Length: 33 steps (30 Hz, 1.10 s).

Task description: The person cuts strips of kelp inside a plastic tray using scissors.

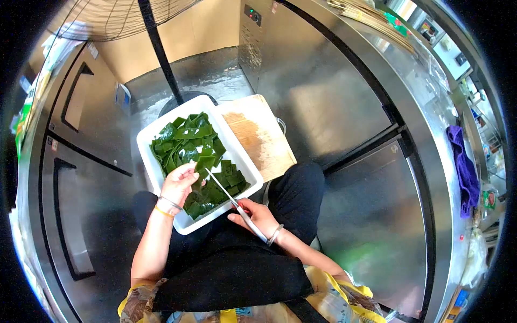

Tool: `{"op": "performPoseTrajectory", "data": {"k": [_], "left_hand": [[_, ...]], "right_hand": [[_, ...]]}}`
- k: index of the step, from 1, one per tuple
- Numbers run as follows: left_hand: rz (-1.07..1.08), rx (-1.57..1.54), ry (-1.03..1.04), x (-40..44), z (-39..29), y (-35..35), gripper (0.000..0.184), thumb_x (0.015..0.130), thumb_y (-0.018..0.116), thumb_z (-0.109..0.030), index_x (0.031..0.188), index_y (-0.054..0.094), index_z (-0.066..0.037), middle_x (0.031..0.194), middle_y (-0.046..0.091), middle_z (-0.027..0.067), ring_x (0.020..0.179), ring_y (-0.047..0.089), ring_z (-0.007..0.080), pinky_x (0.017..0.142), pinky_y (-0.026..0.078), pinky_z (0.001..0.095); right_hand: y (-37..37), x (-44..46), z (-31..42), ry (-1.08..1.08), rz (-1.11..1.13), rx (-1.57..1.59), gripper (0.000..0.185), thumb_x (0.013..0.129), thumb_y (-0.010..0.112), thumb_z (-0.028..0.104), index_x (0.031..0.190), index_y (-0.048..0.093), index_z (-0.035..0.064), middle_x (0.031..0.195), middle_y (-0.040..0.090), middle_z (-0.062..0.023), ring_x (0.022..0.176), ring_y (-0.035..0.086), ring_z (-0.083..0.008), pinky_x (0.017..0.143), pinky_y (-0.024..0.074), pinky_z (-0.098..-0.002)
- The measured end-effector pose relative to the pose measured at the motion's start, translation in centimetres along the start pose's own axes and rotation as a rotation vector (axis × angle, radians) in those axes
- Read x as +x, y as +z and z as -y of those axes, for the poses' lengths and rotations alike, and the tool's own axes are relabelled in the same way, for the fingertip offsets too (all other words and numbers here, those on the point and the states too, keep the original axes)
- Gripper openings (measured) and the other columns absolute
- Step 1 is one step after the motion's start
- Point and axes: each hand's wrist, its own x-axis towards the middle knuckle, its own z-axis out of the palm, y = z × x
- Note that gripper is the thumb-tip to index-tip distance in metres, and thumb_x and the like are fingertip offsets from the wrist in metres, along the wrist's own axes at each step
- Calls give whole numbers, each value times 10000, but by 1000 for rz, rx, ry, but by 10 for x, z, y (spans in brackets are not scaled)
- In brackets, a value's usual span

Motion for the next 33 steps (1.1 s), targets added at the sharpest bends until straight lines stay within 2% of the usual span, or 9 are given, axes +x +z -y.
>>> {"op": "performPoseTrajectory", "data": {"k": [2,3,10,16,19,29,31,32,33], "left_hand": [[27,171,136,-3,8,-1,303,837,597,33,1134,574,-27,1037,606,34,954,563,104,827,476,257],[83,142,160,-4,9,-4,299,814,620,44,1095,555,-34,983,603,24,918,558,87,819,462,230],[29,226,137,-16,22,-6,362,754,671,56,1030,455,-34,899,582,67,883,575,125,802,478,257],[33,198,197,-19,22,-4,355,753,668,74,987,425,-37,840,589,66,813,595,117,751,499,239],[33,243,199,-22,21,-1,360,757,662,85,977,406,-38,822,581,54,803,591,105,740,502,232],[-38,440,215,-27,14,3,312,757,654,85,916,417,-41,834,590,54,809,601,102,727,497,234],[-62,434,286,-17,30,-6,270,784,642,40,959,455,-45,830,591,49,780,589,101,700,485,242],[-92,415,366,-11,39,-11,239,811,629,-5,1002,492,-49,826,591,43,752,577,100,673,474,251],[-139,79,215,-8,31,-10,222,839,593,-26,1044,519,-67,860,575,38,770,552,90,675,458,253]], "right_hand": [[3,1,2,-8,9,-26,385,813,714,258,1071,571,11,835,635,-86,756,574,-100,708,481,-258],[6,1,3,-27,9,-64,377,810,716,261,1054,573,12,810,630,-86,730,574,-105,686,481,-262],[16,2,8,-46,-16,-227,349,783,734,289,951,575,27,682,596,-108,596,577,-160,579,473,-295],[20,1,18,-57,-50,-392,363,757,744,322,893,569,34,680,593,-132,600,596,-268,572,477,-338],[23,0,12,-89,-76,-391,357,754,744,322,883,568,40,687,594,-142,619,605,-285,581,480,-354],[18,-6,-1,-78,-92,-428,332,735,764,300,802,566,42,609,579,-122,540,593,-285,524,474,-338],[18,-8,-1,-40,-87,-378,304,748,762,262,842,578,39,610,578,-101,526,583,-209,524,467,-303],[18,-7,-1,-44,-88,-377,304,748,762,262,842,578,39,610,578,-101,526,583,-209,524,467,-303],[20,-6,-2,6,-118,-221,288,760,756,244,862,583,38,607,571,-80,532,565,-159,523,460,-286]]}}
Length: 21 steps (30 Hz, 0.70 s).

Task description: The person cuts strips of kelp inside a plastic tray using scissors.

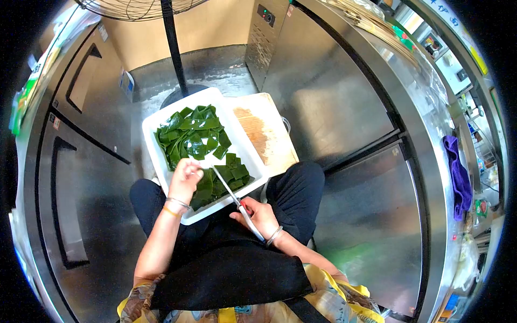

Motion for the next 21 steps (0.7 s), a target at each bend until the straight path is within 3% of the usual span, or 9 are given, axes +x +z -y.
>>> {"op": "performPoseTrajectory", "data": {"k": [1,2,3,5,6,9,14,17,21], "left_hand": [[-77,-308,-184,1,-11,2,223,867,556,-47,1086,547,-85,894,560,33,788,527,80,677,441,255],[-92,-252,-227,1,-15,2,276,897,475,-33,1158,549,-87,1036,563,64,932,544,117,752,479,309],[-93,-246,-225,5,-13,-5,276,897,475,-33,1158,549,-87,1036,563,64,932,544,117,752,479,309],[-30,-953,-332,20,-7,-23,289,894,454,34,1155,555,-43,1105,576,106,1027,578,233,959,467,399],[-304,-1031,-429,21,-23,-14,346,899,420,38,1201,553,-68,1213,548,130,1091,550,277,994,435,418],[-421,-1200,-346,19,-28,-4,393,901,399,39,1247,536,-90,1251,530,141,1135,519,293,1016,411,432],[-340,-1312,-281,8,-27,27,440,853,368,114,1215,549,-57,1274,506,161,1196,467,322,1036,390,457],[-407,-1161,-275,-1,-22,41,341,841,380,75,1140,526,0,1198,542,157,1133,509,311,1012,405,454],[-257,-1118,-216,-18,-11,42,252,810,444,52,1047,524,23,1025,594,145,996,582,277,930,474,400]], "right_hand": [[1,-2,1,65,-19,162,272,772,749,225,883,587,37,603,564,-58,539,547,-110,522,453,-268],[-2,-1,4,117,11,165,263,798,730,207,926,579,35,634,558,-30,576,510,-60,528,442,-239],[-2,-1,3,114,10,171,263,798,730,207,926,579,35,634,558,-30,576,510,-60,528,442,-239],[-1,-2,3,168,48,319,288,815,716,223,965,560,33,677,573,-35,579,516,-71,543,446,-231],[1,-3,-4,148,96,360,310,835,694,252,999,544,36,730,585,-45,617,527,-83,585,456,-233],[4,-7,-12,104,168,317,319,845,679,282,1000,542,38,755,586,-55,677,542,-99,630,464,-249],[5,-6,-1,53,257,216,347,845,670,336,978,547,39,743,562,-63,686,508,-118,634,448,-274],[9,-3,1,48,174,303,356,843,672,342,986,552,39,742,565,-54,680,502,-115,632,445,-271],[6,-1,12,93,122,381,355,848,669,324,1002,548,28,692,570,-49,610,534,-106,582,459,-256]]}}
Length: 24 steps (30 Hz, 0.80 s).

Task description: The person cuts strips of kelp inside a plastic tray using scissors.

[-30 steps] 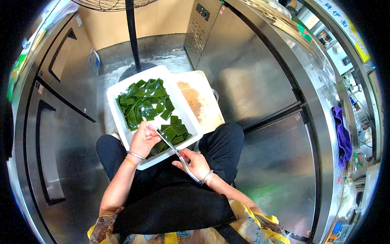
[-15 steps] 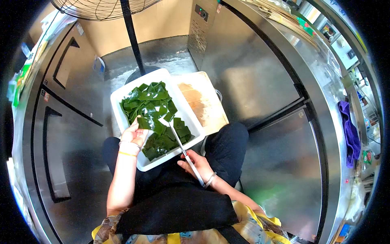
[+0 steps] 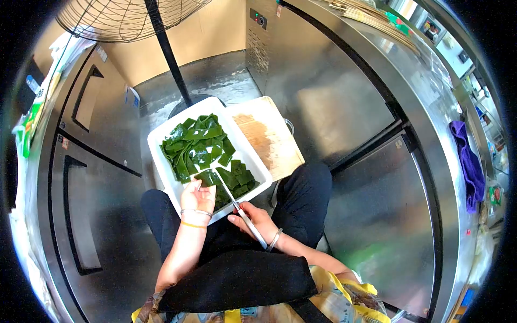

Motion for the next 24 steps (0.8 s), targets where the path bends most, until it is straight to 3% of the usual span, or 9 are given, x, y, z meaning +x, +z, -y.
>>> {"op": "performPoseTrajectory", "data": {"k": [7,17,24], "left_hand": [[72,342,-18,-24,8,0,115,867,586,-4,916,522,-86,962,614,77,934,602,203,865,501,342],[39,332,38,-21,17,-14,146,857,590,12,868,513,-111,996,609,62,968,588,197,874,492,352],[124,340,29,-18,20,-22,149,877,540,29,867,513,-117,993,588,45,983,566,188,893,471,366]], "right_hand": [[-3,1,-5,-81,-81,-138,342,842,672,308,990,559,22,686,575,-93,598,550,-154,576,458,-295],[-2,-1,-4,-243,-122,-301,395,805,691,335,990,544,18,728,560,-144,635,547,-271,614,457,-352],[0,1,-20,-267,-122,-94,366,827,687,298,1027,547,25,732,563,-106,646,523,-158,626,454,-297]]}}
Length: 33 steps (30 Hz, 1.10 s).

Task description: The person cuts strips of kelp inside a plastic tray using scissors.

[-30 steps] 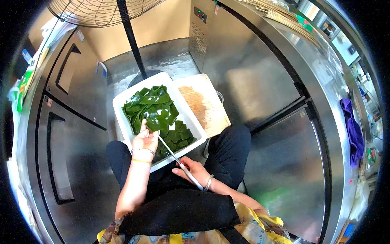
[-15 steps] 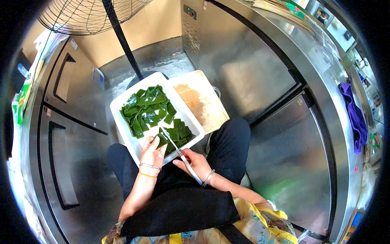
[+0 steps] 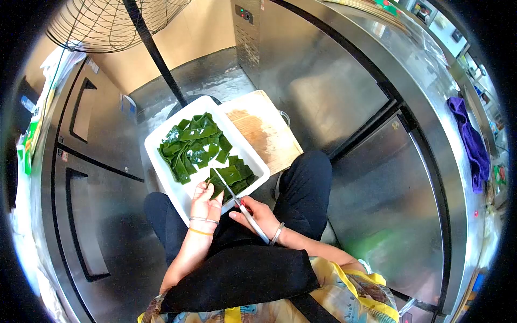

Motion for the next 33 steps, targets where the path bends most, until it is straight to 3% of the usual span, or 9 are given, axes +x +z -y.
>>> {"op": "performPoseTrajectory", "data": {"k": [3,8,14,24,33], "left_hand": [[22,46,-1,-1,-5,0,150,880,534,29,869,511,-118,1004,571,27,974,562,175,876,474,362],[31,127,3,-2,-9,0,148,885,531,23,862,505,-122,1016,549,10,957,554,151,858,478,352],[13,84,29,-5,-3,6,150,884,532,27,844,497,-113,1005,542,10,934,545,145,834,476,327],[-21,123,63,-5,3,3,140,885,529,34,852,500,-99,987,541,11,897,548,137,834,479,306],[-49,268,6,-3,-8,0,146,882,516,48,868,523,-97,941,536,4,879,552,129,819,494,322]], "right_hand": [[-6,-1,5,22,21,-9,357,827,693,288,1030,557,27,714,558,-77,643,497,-115,619,450,-275],[-10,1,1,5,28,-134,325,803,713,278,936,562,23,692,579,-106,591,542,-194,600,464,-309],[-9,0,12,-44,-19,-204,330,788,722,278,931,555,31,701,581,-135,612,578,-261,594,470,-337],[-8,-2,-6,8,-17,-144,323,784,730,284,878,560,26,638,557,-141,551,558,-252,555,461,-331],[-17,-1,-16,-18,19,-269,325,744,764,300,815,573,47,572,524,-96,482,524,-228,502,448,-318]]}}
